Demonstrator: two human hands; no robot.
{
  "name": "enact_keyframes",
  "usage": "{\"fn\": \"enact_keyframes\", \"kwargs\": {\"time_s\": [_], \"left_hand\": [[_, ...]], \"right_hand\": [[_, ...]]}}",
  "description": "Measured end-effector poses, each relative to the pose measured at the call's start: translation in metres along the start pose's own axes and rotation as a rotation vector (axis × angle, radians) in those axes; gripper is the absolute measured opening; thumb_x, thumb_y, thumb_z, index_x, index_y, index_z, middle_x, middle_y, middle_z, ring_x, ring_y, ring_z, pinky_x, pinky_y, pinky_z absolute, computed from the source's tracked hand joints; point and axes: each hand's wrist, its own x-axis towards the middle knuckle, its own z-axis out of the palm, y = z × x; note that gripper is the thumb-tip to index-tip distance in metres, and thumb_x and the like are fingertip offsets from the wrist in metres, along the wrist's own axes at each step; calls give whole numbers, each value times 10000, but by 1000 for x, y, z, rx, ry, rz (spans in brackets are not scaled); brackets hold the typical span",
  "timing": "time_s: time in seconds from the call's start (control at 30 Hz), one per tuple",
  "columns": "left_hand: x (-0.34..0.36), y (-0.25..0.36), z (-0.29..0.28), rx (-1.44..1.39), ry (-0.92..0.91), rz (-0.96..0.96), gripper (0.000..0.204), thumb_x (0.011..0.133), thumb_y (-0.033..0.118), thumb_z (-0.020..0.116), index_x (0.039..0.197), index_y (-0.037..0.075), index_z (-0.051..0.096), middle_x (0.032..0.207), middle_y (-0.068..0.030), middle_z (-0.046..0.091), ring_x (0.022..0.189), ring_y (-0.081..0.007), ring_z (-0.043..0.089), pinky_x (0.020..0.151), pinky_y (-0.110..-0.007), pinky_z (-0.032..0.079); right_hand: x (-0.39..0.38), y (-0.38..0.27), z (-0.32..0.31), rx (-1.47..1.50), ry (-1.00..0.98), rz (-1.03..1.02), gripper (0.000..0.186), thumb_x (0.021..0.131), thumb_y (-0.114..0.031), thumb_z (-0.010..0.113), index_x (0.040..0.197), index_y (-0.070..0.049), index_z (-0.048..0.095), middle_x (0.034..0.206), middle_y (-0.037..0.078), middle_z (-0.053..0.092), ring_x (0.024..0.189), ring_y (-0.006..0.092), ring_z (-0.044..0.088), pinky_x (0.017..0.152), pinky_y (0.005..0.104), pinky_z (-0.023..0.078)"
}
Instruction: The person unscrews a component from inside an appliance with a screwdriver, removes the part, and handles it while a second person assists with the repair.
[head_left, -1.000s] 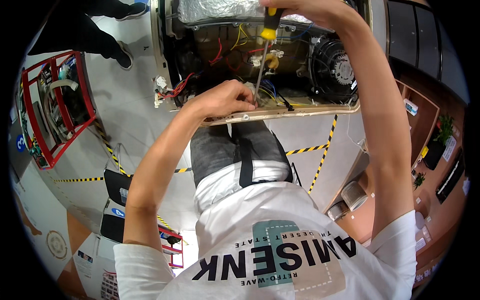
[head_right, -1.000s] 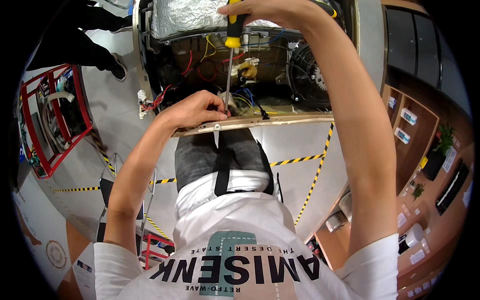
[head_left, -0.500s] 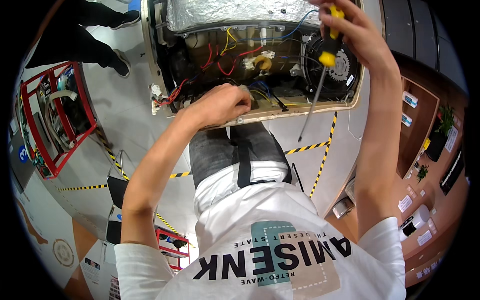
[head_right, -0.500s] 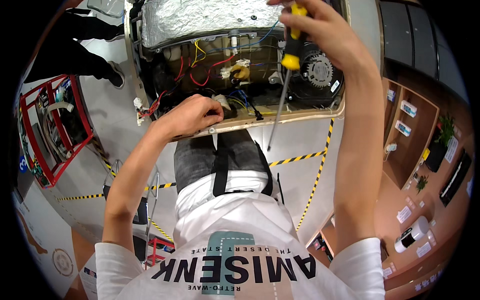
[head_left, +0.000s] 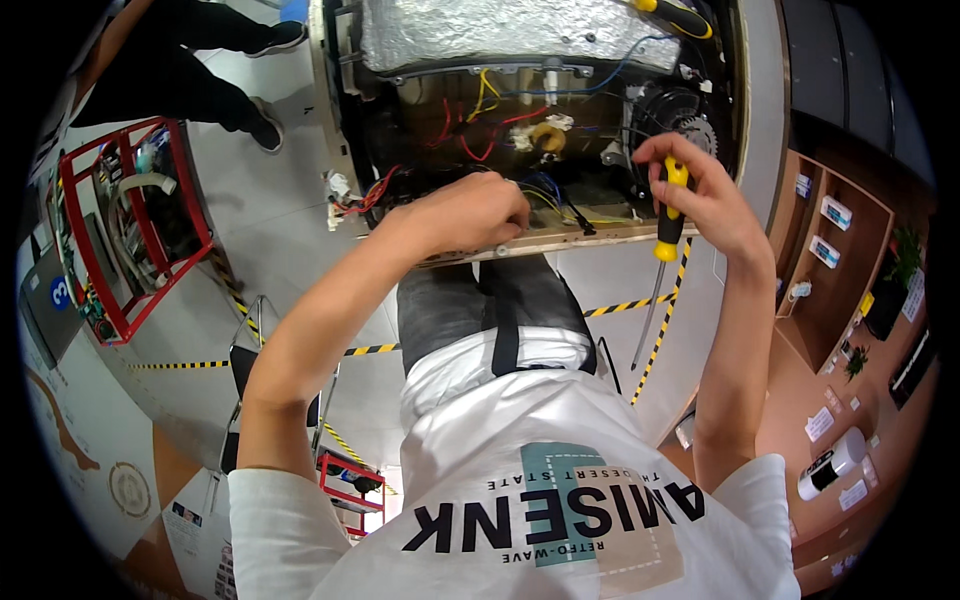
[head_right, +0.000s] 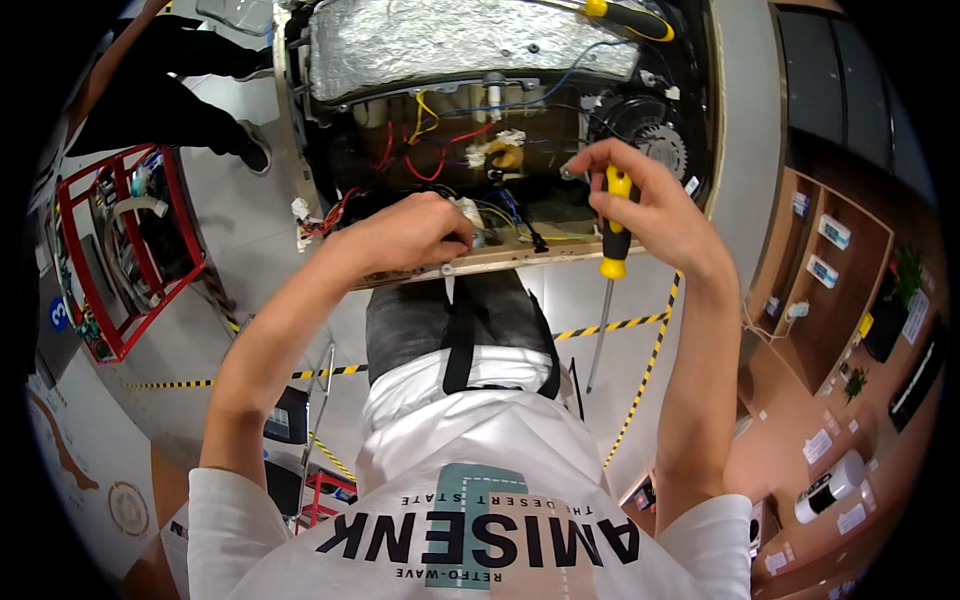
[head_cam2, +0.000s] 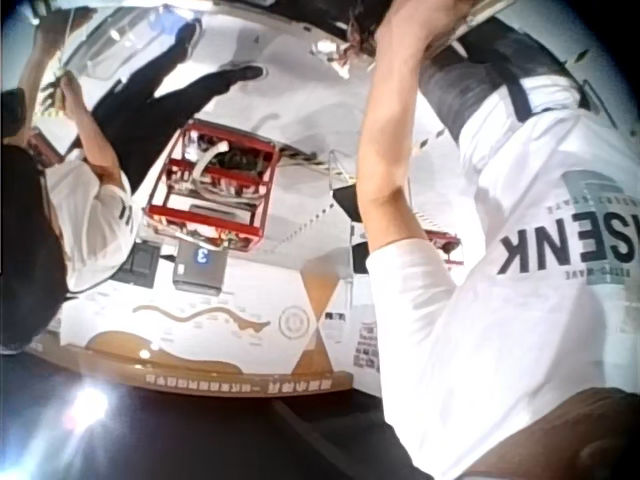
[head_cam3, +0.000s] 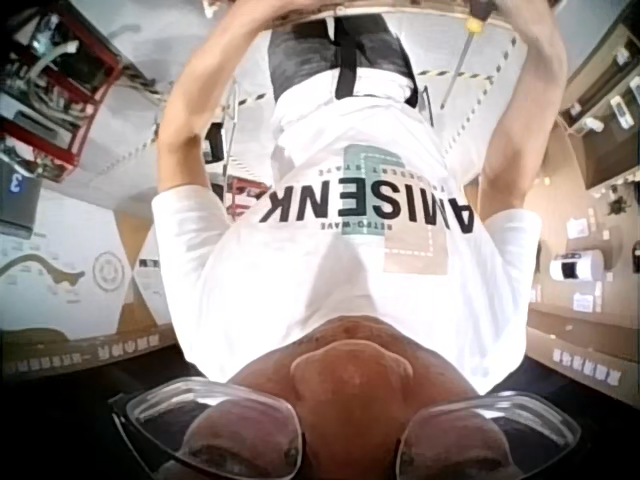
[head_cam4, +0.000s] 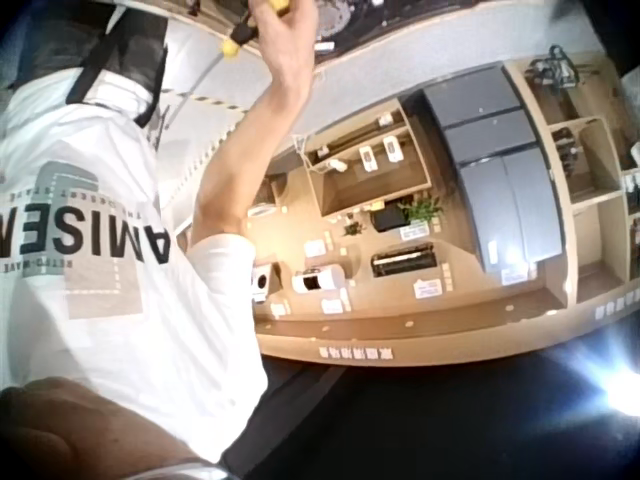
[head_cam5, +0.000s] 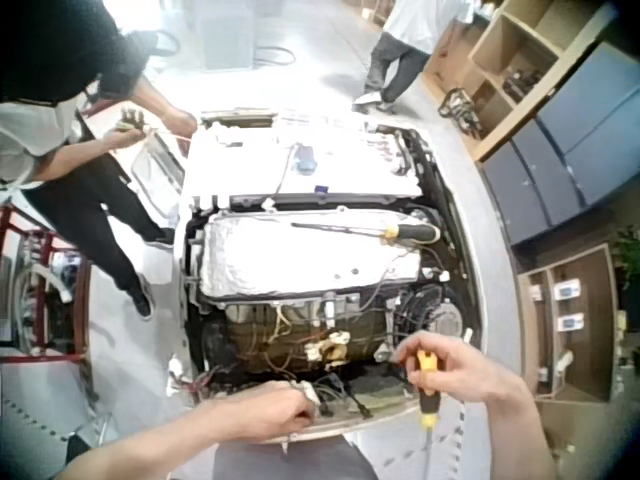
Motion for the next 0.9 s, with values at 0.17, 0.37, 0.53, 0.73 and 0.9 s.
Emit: {"fn": "enact_keyframes", "kwargs": {"time_s": [0.17, 0.37, 0.53, 0.73, 0.9], "left_hand": [[1, 1, 9, 48, 74, 43, 151, 806, 93, 596, 866, -36, 648, 843, -225, 657, 854, -411, 639, 767, -489, 497], [7, -22, 6, -191, -142, -54, 246, 933, 235, 626, 965, -9, 618, 816, -166, 638, 727, -280, 609, 686, -392, 480], [12, -26, 20, -36, -168, -59, 323, 1002, 314, 541, 1016, -3, 600, 952, -224, 638, 911, -374, 632, 777, -449, 491], [16, -26, 18, 52, -258, -126, 362, 995, 321, 541, 982, -32, 623, 952, -262, 646, 915, -412, 633, 782, -471, 490], [17, -17, 8, -11, -250, -144, 293, 936, 263, 588, 995, -16, 653, 944, -195, 698, 896, -338, 674, 772, -430, 511]], "right_hand": [[-5, 11, 8, -21, -38, 42, 301, 846, -59, 597, 1147, -60, 600, 924, -2, 492, 830, 81, 473, 746, 228, 403], [-13, 13, 17, -53, -63, 55, 283, 854, -43, 589, 1137, -53, 605, 933, 19, 540, 850, 97, 510, 733, 246, 440], [-22, 34, 24, -245, -60, -88, 303, 807, -96, 607, 1108, -63, 602, 978, 126, 586, 896, 269, 587, 806, 367, 483], [-32, 32, 25, -404, -31, -62, 289, 852, -96, 584, 1137, -51, 604, 1024, 153, 600, 980, 304, 606, 852, 388, 492], [-46, 28, 23, -374, -4, -49, 312, 838, -109, 592, 1146, -59, 601, 1035, 161, 593, 999, 320, 600, 879, 398, 484]]}}
